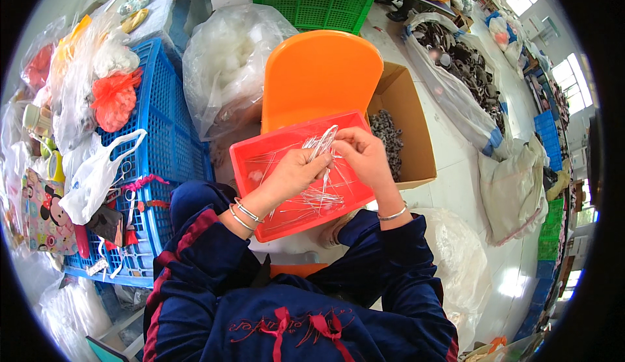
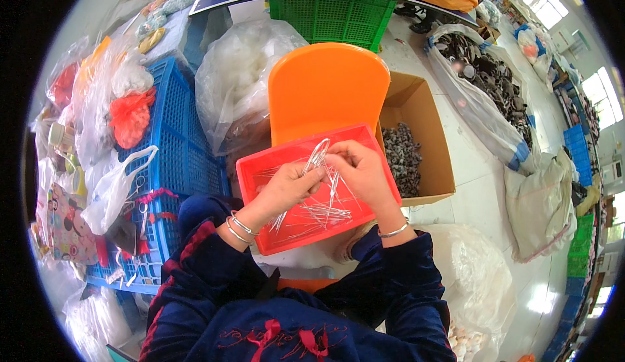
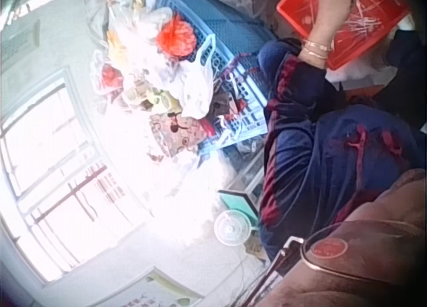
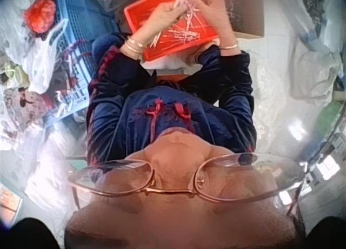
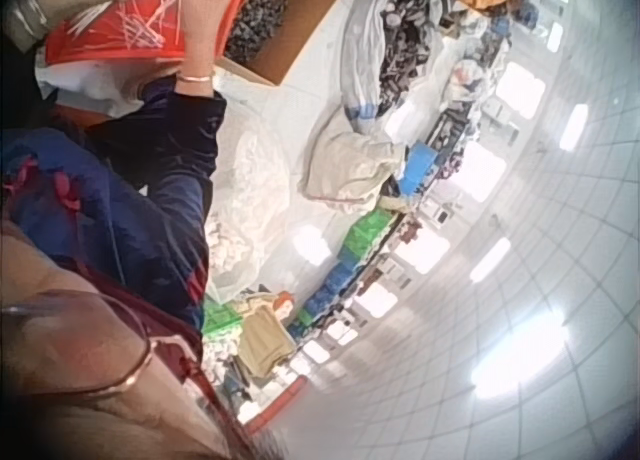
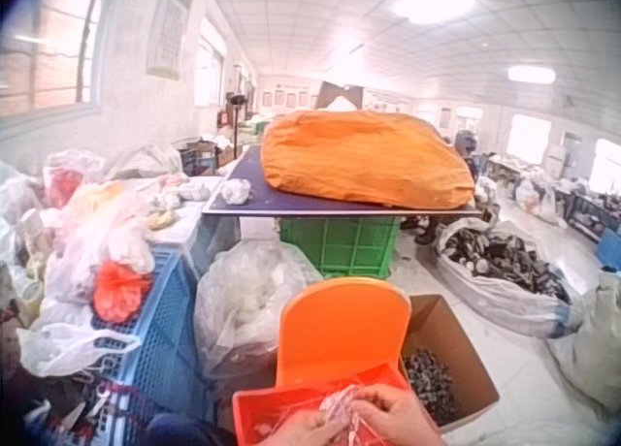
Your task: The person sits on the floor and repeatedly picks up thin metal rods from a red tray, separates them, and places them into a cardboard box. The hands handle the rods one at a time or in small groups throughout the clip.
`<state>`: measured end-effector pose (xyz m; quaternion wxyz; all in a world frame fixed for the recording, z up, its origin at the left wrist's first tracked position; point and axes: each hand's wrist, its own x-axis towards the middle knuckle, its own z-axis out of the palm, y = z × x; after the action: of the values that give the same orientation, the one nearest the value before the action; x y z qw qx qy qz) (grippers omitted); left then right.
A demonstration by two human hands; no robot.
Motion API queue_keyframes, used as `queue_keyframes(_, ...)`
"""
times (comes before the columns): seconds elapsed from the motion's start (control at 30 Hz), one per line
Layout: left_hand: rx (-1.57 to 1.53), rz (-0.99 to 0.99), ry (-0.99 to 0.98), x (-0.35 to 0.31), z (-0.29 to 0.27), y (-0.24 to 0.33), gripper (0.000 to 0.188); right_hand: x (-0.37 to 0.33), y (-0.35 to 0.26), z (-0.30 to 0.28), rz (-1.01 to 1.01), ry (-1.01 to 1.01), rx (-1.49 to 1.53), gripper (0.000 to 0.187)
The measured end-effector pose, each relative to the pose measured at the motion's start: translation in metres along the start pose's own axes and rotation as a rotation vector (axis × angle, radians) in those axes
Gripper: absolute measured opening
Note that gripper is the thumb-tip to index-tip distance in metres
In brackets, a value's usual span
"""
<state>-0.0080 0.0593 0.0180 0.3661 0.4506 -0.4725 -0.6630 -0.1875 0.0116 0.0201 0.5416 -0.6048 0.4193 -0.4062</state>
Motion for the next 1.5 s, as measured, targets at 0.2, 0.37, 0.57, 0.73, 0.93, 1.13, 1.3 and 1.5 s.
queue_keyframes(0.2,-0.082,-0.008,0.033,-0.005,0.002,0.016,0.03,-0.002,-0.012,0.002,0.014,-0.063,0.079,0.009)
queue_keyframes(0.37,-0.258,-0.012,0.033,-0.004,-0.002,0.013,0.033,-0.001,-0.017,-0.016,0.032,0.113,0.117,0.01)
queue_keyframes(0.57,-0.33,-0.068,0.016,-0.001,-0.006,0.004,0.028,-0.002,-0.023,-0.012,0.132,0.083,0.361,0.019)
queue_keyframes(0.73,0.044,0.073,0.145,0.004,-0.003,-0.008,0.031,0.001,-0.024,-0.014,0.28,0.102,0.503,0.026)
queue_keyframes(0.93,0.207,0.17,0.18,0.006,0.001,-0.016,0.034,0.002,-0.009,-0.01,0.329,0.129,0.352,0.027)
queue_keyframes(1.13,-0.294,-0.167,0.033,-0.001,0.0,0.011,0.027,0.001,-0.014,-0.015,0.324,0.12,0.408,0.026)
queue_keyframes(1.3,-0.41,-0.194,-0.058,0.0,-0.007,0.004,0.026,0.002,-0.021,-0.024,0.313,0.064,0.485,0.025)
queue_keyframes(1.5,-0.409,-0.179,-0.102,0.0,-0.003,0.004,0.023,0.002,-0.021,-0.029,0.332,0.055,0.494,0.024)
